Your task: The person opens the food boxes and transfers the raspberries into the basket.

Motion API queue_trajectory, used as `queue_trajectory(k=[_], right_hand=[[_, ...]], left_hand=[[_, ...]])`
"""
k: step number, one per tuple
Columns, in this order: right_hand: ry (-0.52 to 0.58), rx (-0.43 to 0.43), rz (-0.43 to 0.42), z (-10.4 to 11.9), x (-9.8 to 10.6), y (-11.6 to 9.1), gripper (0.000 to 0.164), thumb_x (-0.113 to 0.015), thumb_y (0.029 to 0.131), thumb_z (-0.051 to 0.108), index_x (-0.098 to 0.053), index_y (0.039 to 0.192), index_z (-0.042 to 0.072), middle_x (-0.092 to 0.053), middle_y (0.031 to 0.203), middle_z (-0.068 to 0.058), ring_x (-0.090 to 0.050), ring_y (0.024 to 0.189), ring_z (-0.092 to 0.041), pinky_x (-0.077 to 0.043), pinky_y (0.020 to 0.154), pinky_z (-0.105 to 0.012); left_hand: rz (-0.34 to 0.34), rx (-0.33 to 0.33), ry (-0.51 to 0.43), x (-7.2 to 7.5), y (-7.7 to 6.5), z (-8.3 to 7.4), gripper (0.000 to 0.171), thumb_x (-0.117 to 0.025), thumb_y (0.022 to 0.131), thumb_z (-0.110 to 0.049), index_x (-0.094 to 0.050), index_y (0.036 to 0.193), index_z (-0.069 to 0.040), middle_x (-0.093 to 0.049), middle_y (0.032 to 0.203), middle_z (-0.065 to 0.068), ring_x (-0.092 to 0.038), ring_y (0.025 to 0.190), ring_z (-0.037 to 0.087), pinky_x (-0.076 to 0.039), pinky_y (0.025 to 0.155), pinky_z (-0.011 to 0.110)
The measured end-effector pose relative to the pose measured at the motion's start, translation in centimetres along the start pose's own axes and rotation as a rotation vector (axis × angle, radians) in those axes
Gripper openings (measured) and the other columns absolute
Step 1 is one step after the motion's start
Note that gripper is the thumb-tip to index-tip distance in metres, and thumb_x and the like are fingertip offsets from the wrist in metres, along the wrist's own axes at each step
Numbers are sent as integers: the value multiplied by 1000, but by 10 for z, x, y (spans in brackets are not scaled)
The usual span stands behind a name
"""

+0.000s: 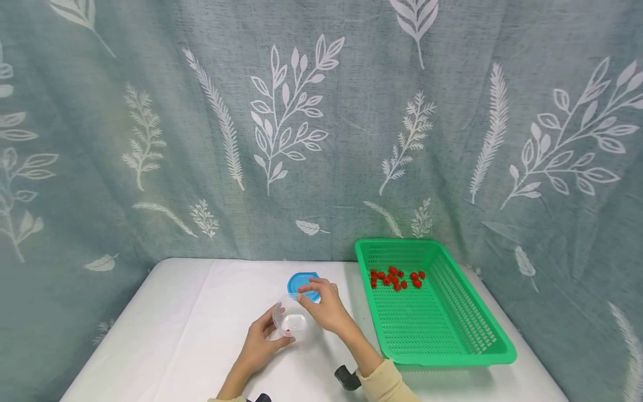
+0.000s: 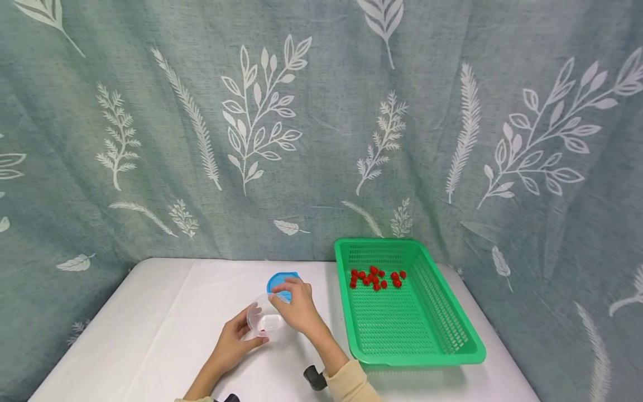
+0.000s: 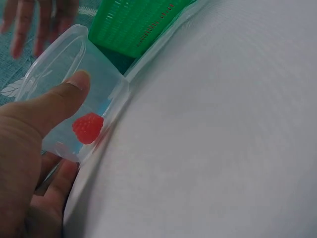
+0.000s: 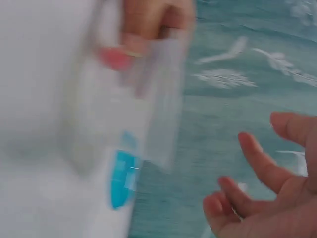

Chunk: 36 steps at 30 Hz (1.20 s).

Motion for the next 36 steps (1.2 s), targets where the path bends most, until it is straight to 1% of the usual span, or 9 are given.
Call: queue_trajectory(k=[2,4,9,12,15,20,24,28,36], right_hand=[[-35,-35,-14,-14,-9,-2,24,-70,94,20,-76,108,2,-52,141,-29,-41,132,-49,-40,106,-69],[-50,-53,1,-25,-18,-1,24,-72,92,19,-75,106,0,-54,139,-32,-43,133,-52,-38,109,-70],[-38,-81,144,-41,-37,0,27,-69,95,22,-73,108,-2,-64,128,-25,-54,129,-46,-44,108,-65],[-53,-49,195,-41,-45,2,26,-70,95,23,-74,104,-1,-68,120,-19,-58,123,-40,-49,103,-61],[-131,-5,204,-39,-49,7,20,-77,89,23,-77,94,3,-70,111,-15,-59,114,-37,-50,97,-56],[-281,-47,233,-33,-49,11,18,-89,75,21,-78,80,9,-63,112,-23,-53,106,-38,-49,90,-53],[-352,-67,244,-28,-48,13,18,-92,70,17,-78,75,8,-61,111,-23,-53,105,-37,-52,90,-52],[-370,-67,243,-28,-49,14,16,-93,69,17,-78,70,10,-62,111,-21,-53,107,-35,-53,93,-52],[-349,21,223,-33,-51,15,20,-92,70,19,-75,61,15,-65,99,-12,-52,102,-25,-47,92,-45]], left_hand=[[-2,7,8,-1,0,0,92,-90,74,-9,-42,152,2,-53,148,22,-55,133,38,-47,112,32],[-9,12,19,-1,0,0,92,-90,74,-9,-42,151,3,-53,148,22,-54,134,38,-47,112,32],[-13,8,21,1,-1,0,91,-90,74,-9,-43,151,2,-52,149,22,-53,135,38,-47,112,33],[-6,-3,28,3,-1,-1,91,-90,74,-10,-42,151,2,-52,148,22,-52,136,38,-47,112,34],[4,-20,39,5,-1,-1,92,-89,75,-10,-41,152,3,-52,149,23,-52,137,38,-47,112,34],[38,-36,57,3,-2,-1,93,-88,77,-12,-37,153,3,-48,151,24,-47,140,42,-46,113,35],[41,-29,61,0,-2,0,93,-88,77,-12,-38,153,3,-48,151,24,-47,140,42,-46,112,34],[24,-12,51,-1,-3,1,92,-89,76,-10,-39,153,2,-51,149,23,-50,138,40,-47,112,32],[12,2,50,0,-2,-2,92,-89,75,-11,-42,152,0,-53,148,22,-50,138,39,-47,113,33]])
Point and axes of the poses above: each hand's wrist, its own y-axis towards the middle knuckle, its own x-axis out of the back of the hand, z = x × y, the point moved 4 cm from there along y, towards the middle knuckle
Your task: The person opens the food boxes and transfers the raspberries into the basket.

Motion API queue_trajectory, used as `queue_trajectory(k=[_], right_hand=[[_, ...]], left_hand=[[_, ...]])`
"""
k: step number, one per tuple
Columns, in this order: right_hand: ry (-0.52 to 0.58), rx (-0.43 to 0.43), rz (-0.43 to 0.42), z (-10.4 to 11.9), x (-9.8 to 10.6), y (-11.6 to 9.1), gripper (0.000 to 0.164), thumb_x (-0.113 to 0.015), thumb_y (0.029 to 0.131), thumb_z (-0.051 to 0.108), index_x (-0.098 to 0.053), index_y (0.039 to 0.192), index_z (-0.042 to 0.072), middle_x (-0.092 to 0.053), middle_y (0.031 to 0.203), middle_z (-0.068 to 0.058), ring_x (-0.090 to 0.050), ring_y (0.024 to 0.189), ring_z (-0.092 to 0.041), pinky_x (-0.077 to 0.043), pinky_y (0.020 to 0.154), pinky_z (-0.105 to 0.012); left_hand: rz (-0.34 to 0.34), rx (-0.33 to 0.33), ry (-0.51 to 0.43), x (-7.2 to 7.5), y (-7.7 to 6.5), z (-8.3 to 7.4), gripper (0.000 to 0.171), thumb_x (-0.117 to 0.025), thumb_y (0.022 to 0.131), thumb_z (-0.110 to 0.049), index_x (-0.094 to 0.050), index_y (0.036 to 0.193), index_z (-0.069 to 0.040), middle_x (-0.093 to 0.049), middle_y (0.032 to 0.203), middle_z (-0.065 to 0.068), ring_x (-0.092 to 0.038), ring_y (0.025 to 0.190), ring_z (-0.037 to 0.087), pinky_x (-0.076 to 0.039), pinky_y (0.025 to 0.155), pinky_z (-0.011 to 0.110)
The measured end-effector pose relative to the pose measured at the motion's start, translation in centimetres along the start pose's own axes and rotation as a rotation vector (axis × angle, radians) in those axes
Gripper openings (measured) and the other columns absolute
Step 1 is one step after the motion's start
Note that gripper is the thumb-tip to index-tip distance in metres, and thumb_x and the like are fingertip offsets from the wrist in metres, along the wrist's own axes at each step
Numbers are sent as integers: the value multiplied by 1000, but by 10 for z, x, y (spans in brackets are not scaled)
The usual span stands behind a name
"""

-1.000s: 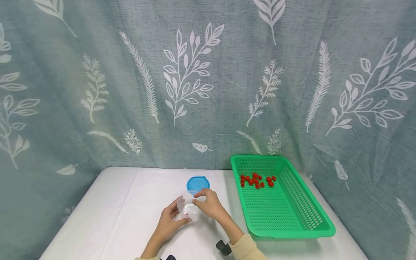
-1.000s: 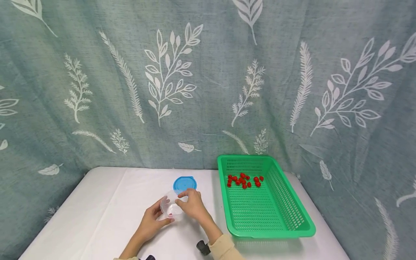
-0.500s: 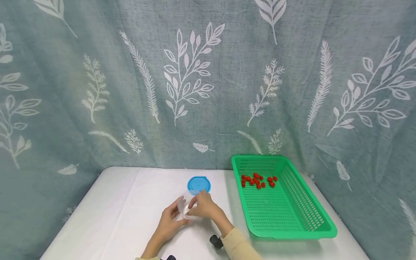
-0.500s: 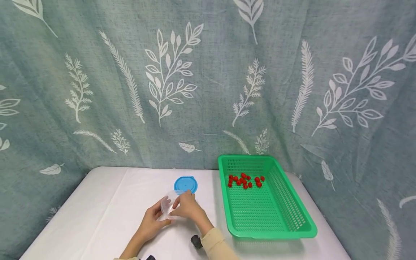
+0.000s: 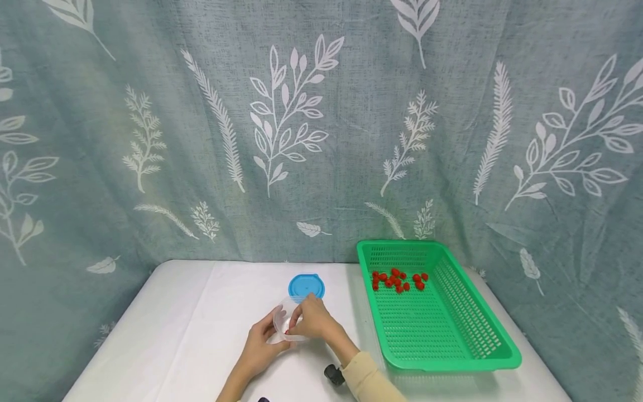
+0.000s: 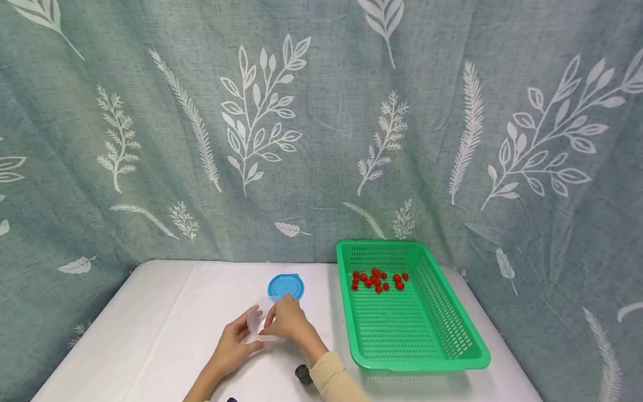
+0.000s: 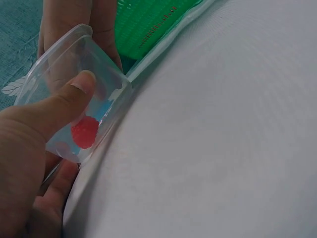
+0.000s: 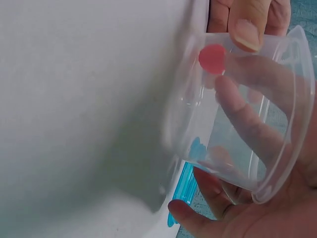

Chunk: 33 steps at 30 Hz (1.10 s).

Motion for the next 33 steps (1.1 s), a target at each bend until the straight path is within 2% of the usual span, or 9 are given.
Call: queue_trajectory(k=[5,12,17,20,25,33], right_hand=[[19,-20,-26,-3,-3,2,17,-91,71,22,-75,67,15,-61,102,-13,-53,101,-28,-48,87,-44],[27,-25,-73,-5,-8,4,5,-82,74,14,-78,73,16,-58,98,-9,-51,94,-25,-45,77,-36],[11,-42,-79,-6,-10,4,16,-82,83,23,-77,70,15,-59,100,-11,-50,91,-24,-44,72,-34],[-11,-93,-64,-6,-10,4,22,-89,77,27,-75,64,17,-59,105,-14,-50,91,-26,-46,66,-34],[-80,-120,-50,-1,-7,3,21,-95,65,15,-75,61,16,-59,101,-13,-52,88,-29,-51,61,-39],[-39,-103,-70,0,-8,3,20,-93,70,22,-76,63,14,-61,100,-13,-54,91,-28,-50,69,-38]], left_hand=[[-3,3,-3,1,1,1,91,-89,75,-9,-42,152,-1,-53,149,22,-50,138,39,-47,112,32],[-8,-2,-9,3,3,2,90,-89,74,-6,-44,152,-1,-53,149,20,-50,138,37,-47,112,31],[7,-7,-23,2,2,3,92,-89,75,-8,-41,153,0,-50,151,21,-48,140,36,-46,114,32],[12,-9,-14,0,1,4,93,-89,76,-9,-40,153,1,-51,151,21,-48,140,37,-46,114,32],[10,-16,-6,-1,1,4,93,-89,76,-11,-40,153,1,-52,149,23,-49,139,39,-46,113,33],[0,-7,-5,1,0,2,93,-89,75,-9,-40,153,2,-51,150,23,-48,140,39,-46,113,31]])
Point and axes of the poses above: each hand's wrist, its own y-axis towards the middle knuckle, its own x-axis out of the back of the hand, z = x × y, the point moved 4 cm from there along y, towards the middle knuckle
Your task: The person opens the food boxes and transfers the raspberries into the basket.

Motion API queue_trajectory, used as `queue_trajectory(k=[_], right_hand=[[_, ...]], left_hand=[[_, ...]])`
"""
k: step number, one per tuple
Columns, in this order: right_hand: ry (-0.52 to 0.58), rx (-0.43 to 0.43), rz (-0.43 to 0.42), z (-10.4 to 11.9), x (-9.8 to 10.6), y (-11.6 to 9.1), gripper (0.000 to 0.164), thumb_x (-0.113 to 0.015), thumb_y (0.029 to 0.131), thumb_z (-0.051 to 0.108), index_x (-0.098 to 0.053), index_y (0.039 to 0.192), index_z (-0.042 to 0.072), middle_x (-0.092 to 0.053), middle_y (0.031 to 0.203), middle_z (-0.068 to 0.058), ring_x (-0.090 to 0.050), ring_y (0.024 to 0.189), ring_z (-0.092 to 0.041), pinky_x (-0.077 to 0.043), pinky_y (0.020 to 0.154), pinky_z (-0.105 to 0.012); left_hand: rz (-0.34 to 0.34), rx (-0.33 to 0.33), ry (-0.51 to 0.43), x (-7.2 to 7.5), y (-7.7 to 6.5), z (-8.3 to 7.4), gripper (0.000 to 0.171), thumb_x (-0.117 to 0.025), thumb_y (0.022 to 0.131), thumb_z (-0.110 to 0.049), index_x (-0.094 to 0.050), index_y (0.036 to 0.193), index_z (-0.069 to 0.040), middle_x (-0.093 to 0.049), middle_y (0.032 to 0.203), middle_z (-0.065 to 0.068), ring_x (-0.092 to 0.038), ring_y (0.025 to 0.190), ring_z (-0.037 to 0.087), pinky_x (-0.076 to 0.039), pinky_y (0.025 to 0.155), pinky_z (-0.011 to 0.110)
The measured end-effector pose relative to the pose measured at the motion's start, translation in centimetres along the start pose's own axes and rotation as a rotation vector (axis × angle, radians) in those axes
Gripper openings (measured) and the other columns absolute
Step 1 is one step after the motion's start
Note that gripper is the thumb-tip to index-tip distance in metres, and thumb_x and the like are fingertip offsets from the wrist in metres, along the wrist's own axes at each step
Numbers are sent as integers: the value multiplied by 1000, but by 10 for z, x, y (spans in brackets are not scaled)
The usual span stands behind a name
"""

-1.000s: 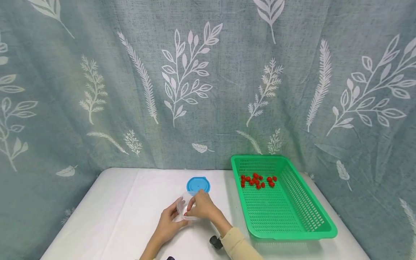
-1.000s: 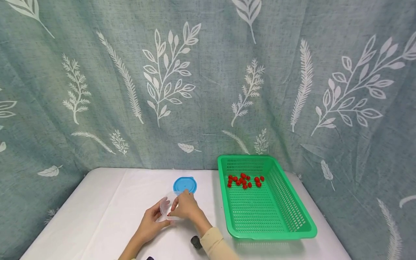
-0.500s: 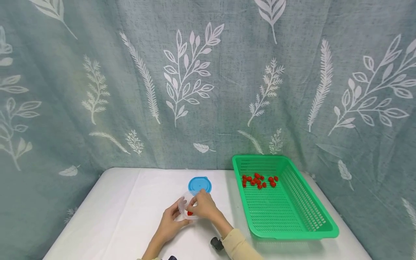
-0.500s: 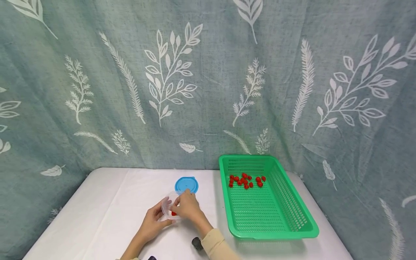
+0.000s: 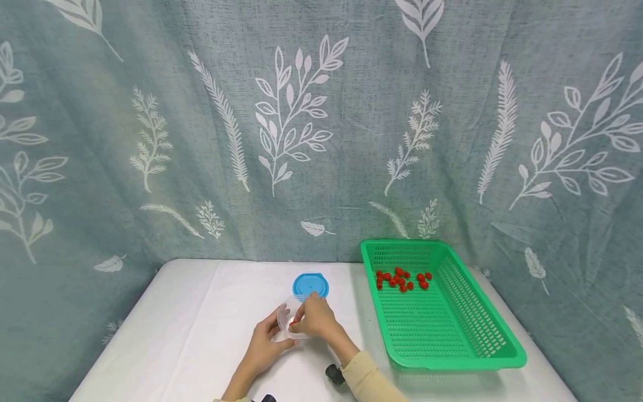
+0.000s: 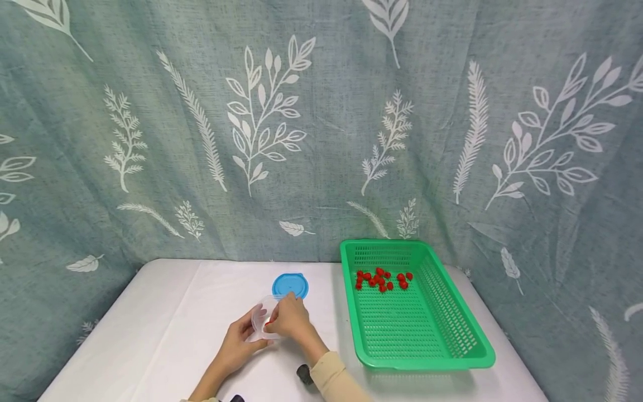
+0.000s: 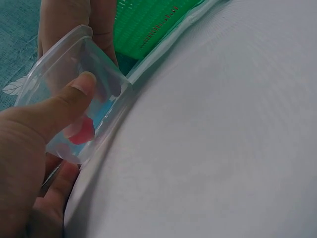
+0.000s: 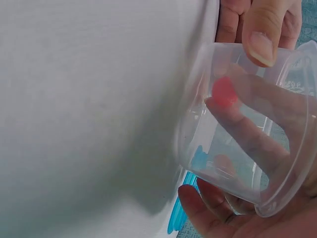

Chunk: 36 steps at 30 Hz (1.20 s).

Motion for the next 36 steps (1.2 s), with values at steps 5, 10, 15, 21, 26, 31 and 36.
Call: queue_trajectory(k=[5,10,15,21,26,31,36], right_hand=[[21,43,-21,-2,1,1,17,-90,76,22,-81,73,7,-63,92,-10,-53,87,-20,-49,70,-32],[59,67,-37,-2,-1,2,15,-86,80,19,-82,80,4,-65,92,-12,-56,90,-21,-50,76,-34],[138,67,-48,-5,-2,3,9,-84,81,14,-81,82,6,-67,100,-16,-59,102,-30,-51,91,-50],[272,121,-62,-8,-2,3,9,-78,84,9,-79,90,3,-72,103,-14,-60,110,-34,-48,99,-56],[388,90,-78,-14,-1,3,11,-76,88,10,-78,96,2,-69,115,-16,-58,119,-37,-46,106,-61],[431,82,-146,-16,3,3,14,-75,89,9,-78,101,2,-68,121,-19,-57,123,-40,-44,109,-63],[495,93,-223,-16,7,5,16,-76,89,11,-79,102,1,-68,122,-23,-58,122,-41,-45,107,-64]], left_hand=[[-2,8,-3,0,1,0,93,-89,74,-8,-40,153,2,-49,152,23,-48,140,39,-45,113,30],[3,10,-7,1,1,0,93,-89,75,-8,-39,153,2,-47,153,23,-48,140,38,-45,113,30],[6,10,-9,1,1,0,92,-88,76,-9,-39,153,3,-47,152,24,-50,138,39,-47,111,30],[0,8,-17,0,1,0,92,-88,76,-6,-39,153,2,-49,151,23,-53,136,38,-48,111,31],[-4,10,-16,-1,1,-1,91,-88,76,-7,-40,153,2,-50,150,23,-54,134,38,-48,110,31],[-1,15,-16,-2,1,0,92,-88,76,-8,-39,153,3,-49,151,23,-54,134,39,-48,111,31],[-13,6,4,-2,2,0,91,-88,76,-8,-40,152,3,-50,150,24,-54,135,39,-48,111,33]])
Point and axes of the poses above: each hand's wrist, its own y-axis towards the middle knuckle, its own x-axis out of the back of the hand, z = x × y, the point moved 4 cm from there along y, towards the middle knuckle
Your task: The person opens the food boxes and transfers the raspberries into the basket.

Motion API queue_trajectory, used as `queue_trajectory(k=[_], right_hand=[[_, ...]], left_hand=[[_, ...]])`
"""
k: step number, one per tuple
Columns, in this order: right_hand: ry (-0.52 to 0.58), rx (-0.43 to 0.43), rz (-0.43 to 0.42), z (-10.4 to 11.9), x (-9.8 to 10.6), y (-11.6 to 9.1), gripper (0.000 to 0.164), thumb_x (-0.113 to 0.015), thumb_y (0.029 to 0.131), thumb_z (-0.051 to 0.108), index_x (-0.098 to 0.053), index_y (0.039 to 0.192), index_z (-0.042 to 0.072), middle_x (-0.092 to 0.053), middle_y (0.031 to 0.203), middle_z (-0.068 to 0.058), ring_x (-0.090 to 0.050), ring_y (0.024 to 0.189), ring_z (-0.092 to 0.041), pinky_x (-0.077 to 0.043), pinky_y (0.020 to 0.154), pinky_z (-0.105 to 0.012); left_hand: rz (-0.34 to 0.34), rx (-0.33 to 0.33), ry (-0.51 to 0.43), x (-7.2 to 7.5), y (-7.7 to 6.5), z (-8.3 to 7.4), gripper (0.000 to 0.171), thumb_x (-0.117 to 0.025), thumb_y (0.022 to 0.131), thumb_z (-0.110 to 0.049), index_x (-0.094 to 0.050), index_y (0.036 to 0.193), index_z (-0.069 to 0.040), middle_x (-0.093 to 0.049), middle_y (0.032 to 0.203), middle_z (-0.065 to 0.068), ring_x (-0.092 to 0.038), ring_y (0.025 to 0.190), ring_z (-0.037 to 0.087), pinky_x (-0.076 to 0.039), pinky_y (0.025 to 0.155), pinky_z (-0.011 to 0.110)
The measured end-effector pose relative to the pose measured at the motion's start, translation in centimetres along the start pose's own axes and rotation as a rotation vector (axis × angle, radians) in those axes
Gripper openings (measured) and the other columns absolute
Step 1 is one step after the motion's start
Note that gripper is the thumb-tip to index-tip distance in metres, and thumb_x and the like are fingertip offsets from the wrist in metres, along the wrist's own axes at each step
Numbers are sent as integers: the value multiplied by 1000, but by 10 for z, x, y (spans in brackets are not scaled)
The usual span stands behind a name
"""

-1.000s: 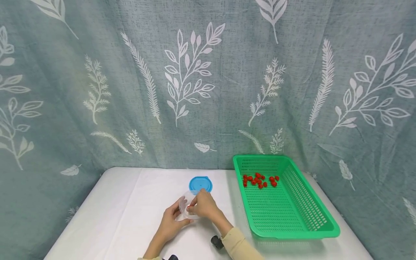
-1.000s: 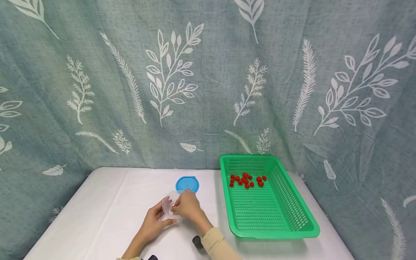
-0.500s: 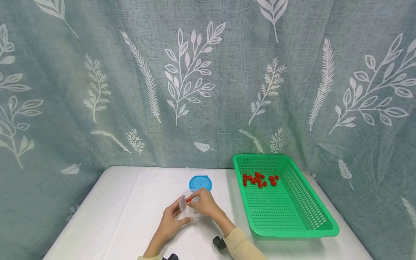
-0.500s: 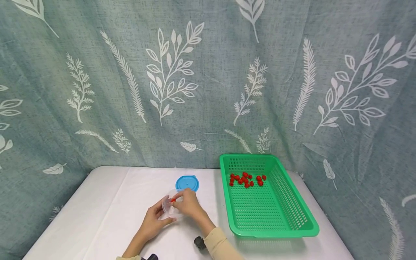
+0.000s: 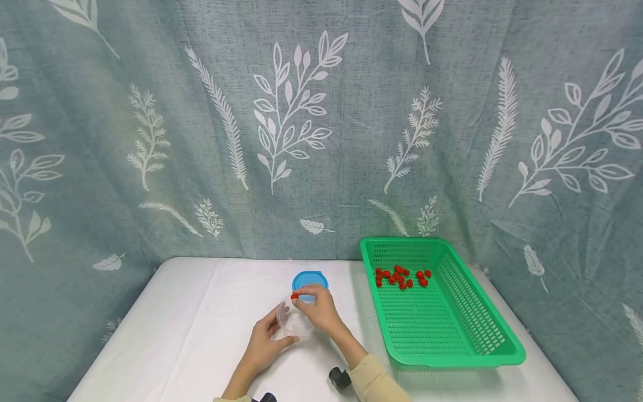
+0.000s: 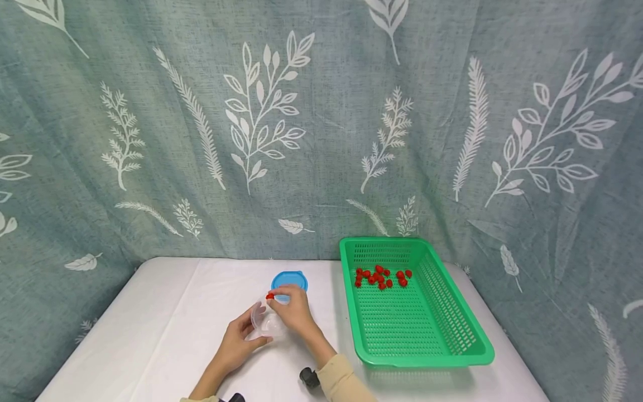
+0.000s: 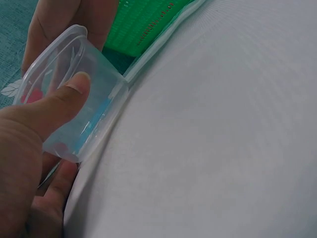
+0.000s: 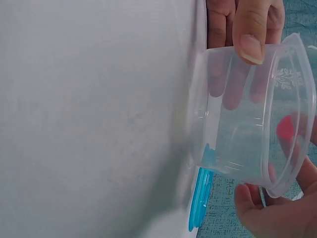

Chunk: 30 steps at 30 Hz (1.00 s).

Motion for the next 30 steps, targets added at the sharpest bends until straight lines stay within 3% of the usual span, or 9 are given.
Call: queue_trajectory(k=[13,18,23,25,30], right_hand=[[119,-28,-120,14,23,-1,20,-82,84,15,-79,102,7,-77,99,-6,-63,106,-42,-47,98,-62],[173,-17,-102,31,36,-3,19,-81,87,12,-78,105,7,-77,96,-7,-70,97,-30,-53,97,-55],[216,17,-65,54,54,-5,20,-80,88,10,-77,106,5,-77,98,-11,-70,92,-19,-59,89,-38],[217,29,-46,65,65,-5,21,-80,87,10,-77,107,5,-77,100,-11,-71,94,-19,-59,91,-37],[158,62,-20,98,100,-4,23,-81,87,11,-76,109,6,-77,104,-10,-71,99,-23,-57,99,-47]], left_hand=[[-17,-4,-14,-1,0,1,91,-90,74,-9,-43,152,-1,-52,150,20,-51,139,35,-46,113,34],[-17,-16,-19,0,0,0,91,-90,74,-8,-42,151,2,-51,150,22,-52,137,37,-45,113,36],[-14,-12,4,0,0,-1,93,-90,74,-9,-41,152,3,-50,150,23,-52,137,37,-45,113,34],[-15,-9,17,-1,0,-1,93,-90,74,-10,-41,152,4,-50,150,23,-52,137,38,-45,113,35],[-18,8,15,-1,0,-2,94,-91,73,-12,-41,152,2,-49,152,21,-51,138,37,-44,114,35]])
Point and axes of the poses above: each hand's wrist, its own y-axis towards the middle knuckle, its own x-axis out of the back of the hand, z = x × y, the point moved 4 cm from there along y, towards the middle knuckle
